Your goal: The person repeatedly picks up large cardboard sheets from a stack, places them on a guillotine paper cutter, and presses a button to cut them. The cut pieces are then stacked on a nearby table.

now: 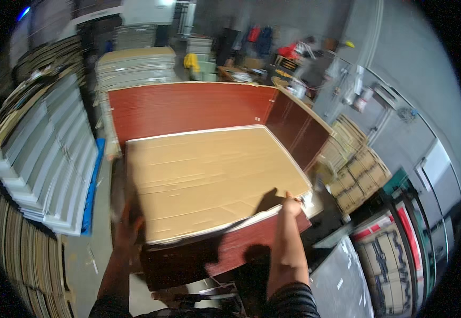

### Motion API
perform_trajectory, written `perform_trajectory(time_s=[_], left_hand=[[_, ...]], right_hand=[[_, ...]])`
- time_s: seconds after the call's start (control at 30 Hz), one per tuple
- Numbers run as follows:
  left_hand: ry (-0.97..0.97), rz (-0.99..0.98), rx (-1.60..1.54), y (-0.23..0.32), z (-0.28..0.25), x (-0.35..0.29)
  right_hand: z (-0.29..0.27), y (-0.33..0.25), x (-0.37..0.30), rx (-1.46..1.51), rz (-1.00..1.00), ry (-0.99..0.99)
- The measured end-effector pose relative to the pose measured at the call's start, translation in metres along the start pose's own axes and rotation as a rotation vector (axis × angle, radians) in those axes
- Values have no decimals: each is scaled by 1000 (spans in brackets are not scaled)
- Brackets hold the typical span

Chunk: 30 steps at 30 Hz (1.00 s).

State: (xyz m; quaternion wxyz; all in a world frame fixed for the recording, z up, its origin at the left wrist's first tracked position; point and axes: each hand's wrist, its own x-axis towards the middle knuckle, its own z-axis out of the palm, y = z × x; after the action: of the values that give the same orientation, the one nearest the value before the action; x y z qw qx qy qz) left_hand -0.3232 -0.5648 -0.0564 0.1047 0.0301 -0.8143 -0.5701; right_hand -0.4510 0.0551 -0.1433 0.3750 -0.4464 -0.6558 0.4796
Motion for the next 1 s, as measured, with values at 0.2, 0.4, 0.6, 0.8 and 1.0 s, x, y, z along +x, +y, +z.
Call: perform_trajectory(time_s=[0.2, 0.4, 0.6, 0.8, 1.0], left_hand=[[143, -74, -96, 68, -15, -28], [77, 130, -146, 11, 3, -27], [128, 189, -68, -22, 21, -29], [153, 265, 196, -49, 22, -12], [191, 65, 226, -17, 18, -25]], right_hand=[[16, -55, -76, 394, 195, -97], [-11, -53, -32, 697, 53, -116], [-3, -63, -31, 598, 44, -248], [4, -65, -46, -62, -122, -291], [-23, -78, -63, -489, -183, -712]])
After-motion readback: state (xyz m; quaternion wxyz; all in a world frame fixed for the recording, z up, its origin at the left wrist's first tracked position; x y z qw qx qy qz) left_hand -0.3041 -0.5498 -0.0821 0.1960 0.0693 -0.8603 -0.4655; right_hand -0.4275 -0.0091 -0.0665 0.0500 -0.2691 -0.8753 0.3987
